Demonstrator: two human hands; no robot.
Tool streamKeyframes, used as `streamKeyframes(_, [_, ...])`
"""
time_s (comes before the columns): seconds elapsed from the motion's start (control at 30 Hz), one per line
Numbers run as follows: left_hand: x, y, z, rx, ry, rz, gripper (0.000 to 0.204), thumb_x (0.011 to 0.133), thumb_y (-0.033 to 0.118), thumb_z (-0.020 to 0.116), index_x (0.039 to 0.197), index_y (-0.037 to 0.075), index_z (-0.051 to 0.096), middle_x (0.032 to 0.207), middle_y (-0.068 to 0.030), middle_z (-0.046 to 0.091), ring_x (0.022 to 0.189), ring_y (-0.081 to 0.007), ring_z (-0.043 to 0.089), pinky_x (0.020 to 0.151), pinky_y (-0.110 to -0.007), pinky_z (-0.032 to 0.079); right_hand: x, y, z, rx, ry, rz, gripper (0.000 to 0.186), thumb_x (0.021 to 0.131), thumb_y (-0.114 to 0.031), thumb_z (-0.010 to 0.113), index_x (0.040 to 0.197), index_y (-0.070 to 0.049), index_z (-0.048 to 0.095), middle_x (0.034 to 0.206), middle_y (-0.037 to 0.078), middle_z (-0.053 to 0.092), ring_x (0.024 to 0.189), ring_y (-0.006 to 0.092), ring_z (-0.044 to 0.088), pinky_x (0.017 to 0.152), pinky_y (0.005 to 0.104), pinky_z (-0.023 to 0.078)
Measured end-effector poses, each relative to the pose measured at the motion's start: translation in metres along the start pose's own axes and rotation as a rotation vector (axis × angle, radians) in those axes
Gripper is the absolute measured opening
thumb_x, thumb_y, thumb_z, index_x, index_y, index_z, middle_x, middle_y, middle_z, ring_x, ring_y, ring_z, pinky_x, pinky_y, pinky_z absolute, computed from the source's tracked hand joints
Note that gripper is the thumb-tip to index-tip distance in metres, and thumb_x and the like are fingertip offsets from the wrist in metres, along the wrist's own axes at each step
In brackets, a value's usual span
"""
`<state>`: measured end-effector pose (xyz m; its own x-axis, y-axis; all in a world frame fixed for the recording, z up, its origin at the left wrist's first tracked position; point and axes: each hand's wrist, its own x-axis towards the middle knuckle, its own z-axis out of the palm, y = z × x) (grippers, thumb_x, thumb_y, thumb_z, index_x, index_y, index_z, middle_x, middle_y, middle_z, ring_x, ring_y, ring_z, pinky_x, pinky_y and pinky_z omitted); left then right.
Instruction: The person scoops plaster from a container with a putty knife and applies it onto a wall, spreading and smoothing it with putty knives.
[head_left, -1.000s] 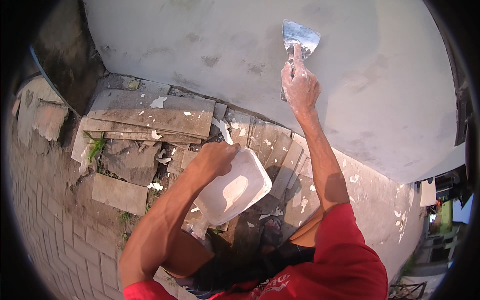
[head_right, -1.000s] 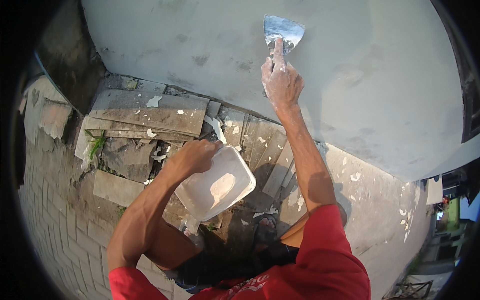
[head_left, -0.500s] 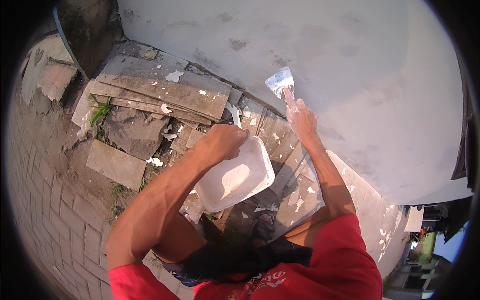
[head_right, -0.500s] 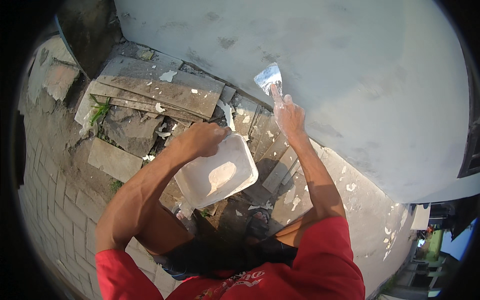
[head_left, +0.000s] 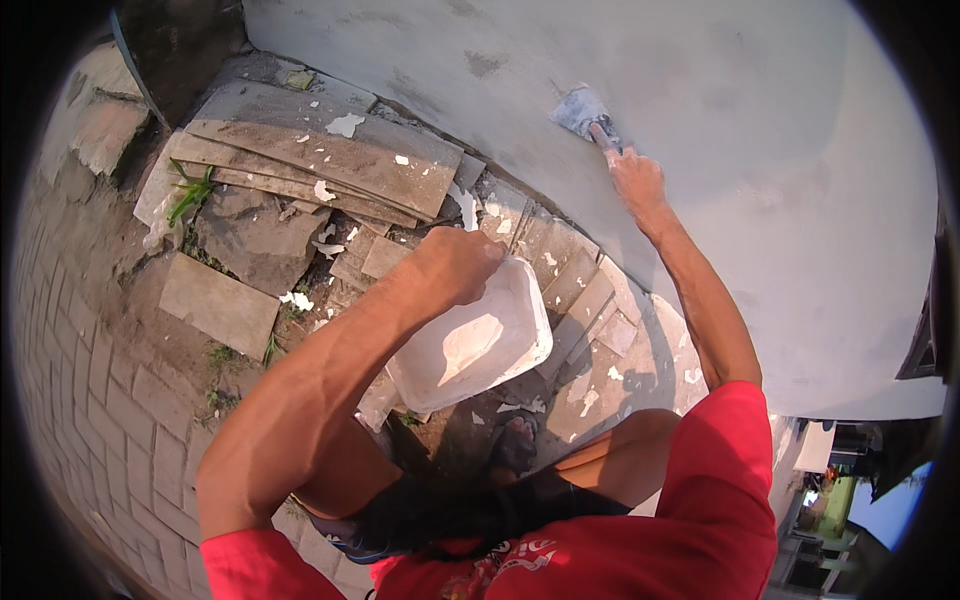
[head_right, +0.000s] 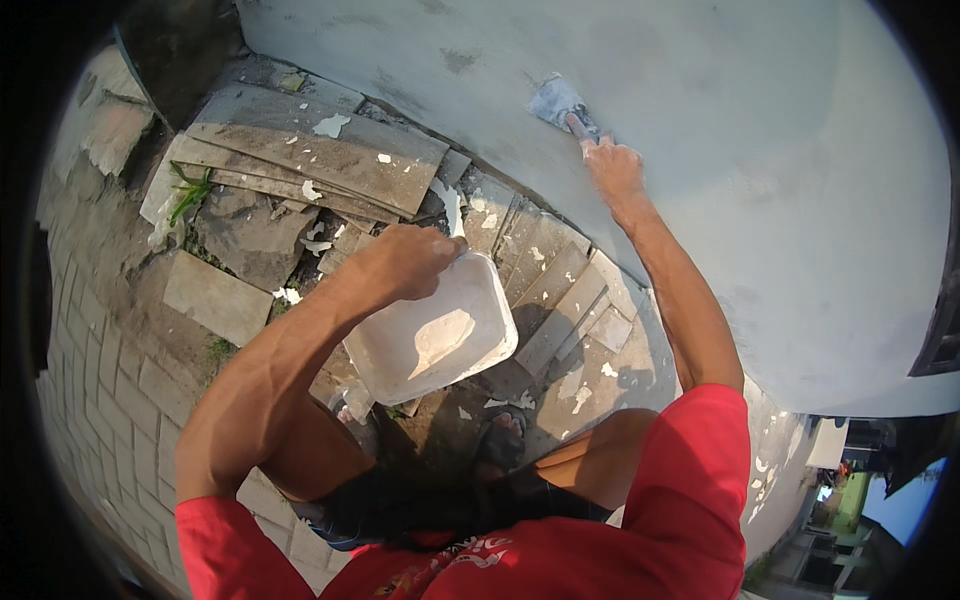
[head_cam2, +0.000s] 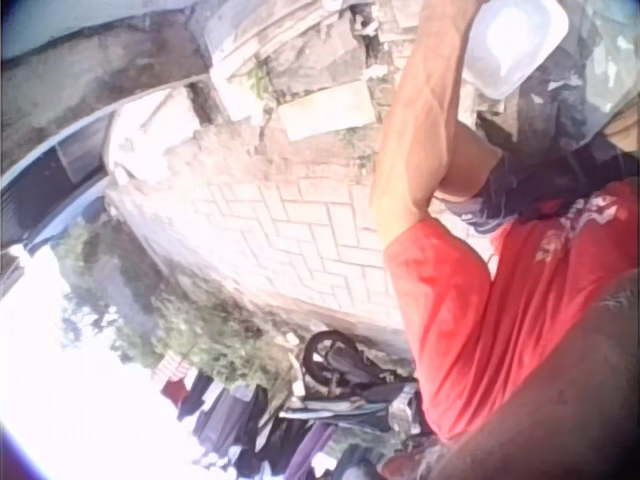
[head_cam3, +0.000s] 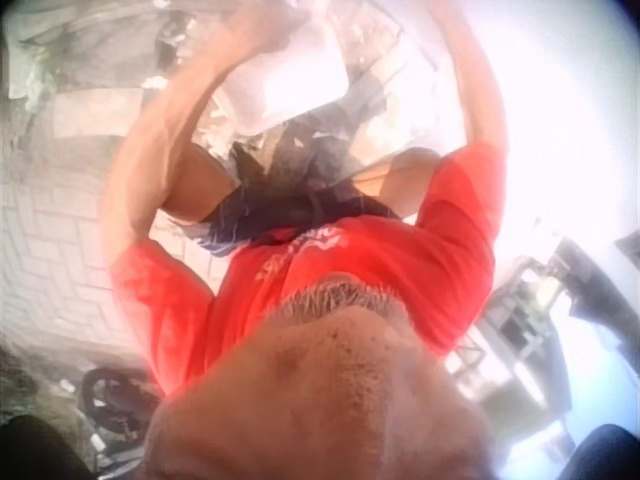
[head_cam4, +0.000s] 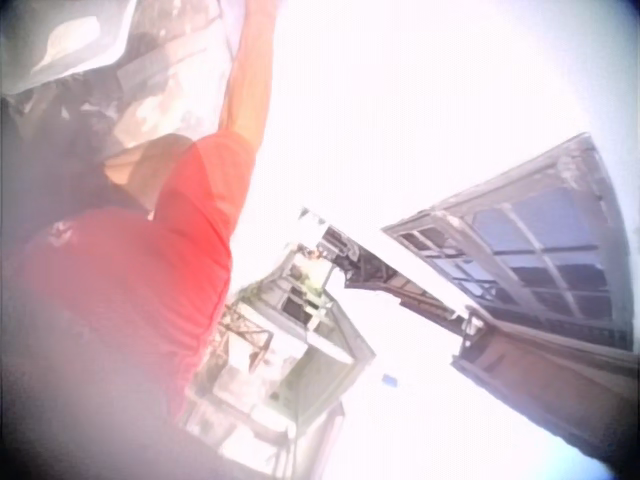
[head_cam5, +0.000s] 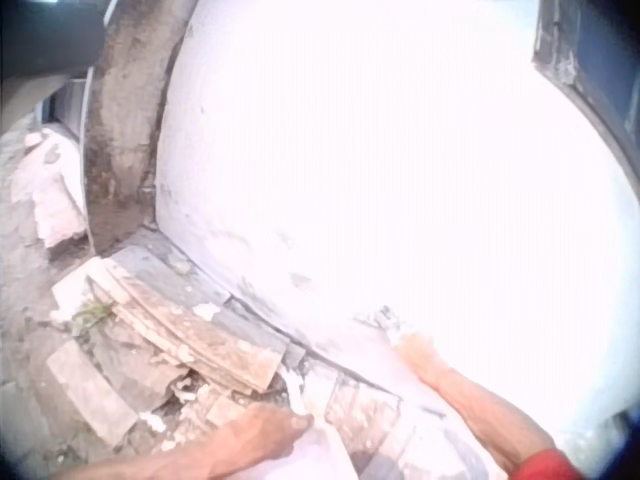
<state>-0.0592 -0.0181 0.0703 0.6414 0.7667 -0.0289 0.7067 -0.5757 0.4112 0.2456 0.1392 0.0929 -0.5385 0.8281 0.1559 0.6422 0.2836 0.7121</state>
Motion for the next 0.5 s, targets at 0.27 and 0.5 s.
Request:
streamKeyframes(0.27, [0.001,0.006,0.0,-0.037,0.036,0.029,0.02,0.073,0.004,0.064,0.092,0.0,0.067,0.089,-0.0172,0.07,0.085,-0.033,0.07,0.07,-0.042,0.057,-0.061,0.038,-0.002,0.034,-0.089,0.077,0.077,0.086,-0.005,0.055,0.151,-0.036,0.028,0.085,0.01,0.058,0.066,0.0272,0.067,0.053,0.0405,0.056])
streamKeyframes(0.5, [0.002,-0.002,0.004,-0.023,0.004,0.041,0.019,0.073,0.003,0.063,0.091,0.0,0.066,0.087,-0.0185,0.07,0.083,-0.0348,0.07,0.069,-0.044,0.056,-0.101,0.001,-0.047,0.791,0.113,0.033,0.064,0.088,-0.011,0.06,0.147,-0.017,0.037,0.097,0.01,0.06,0.072,0.021,0.066,0.059,0.0351,0.053])
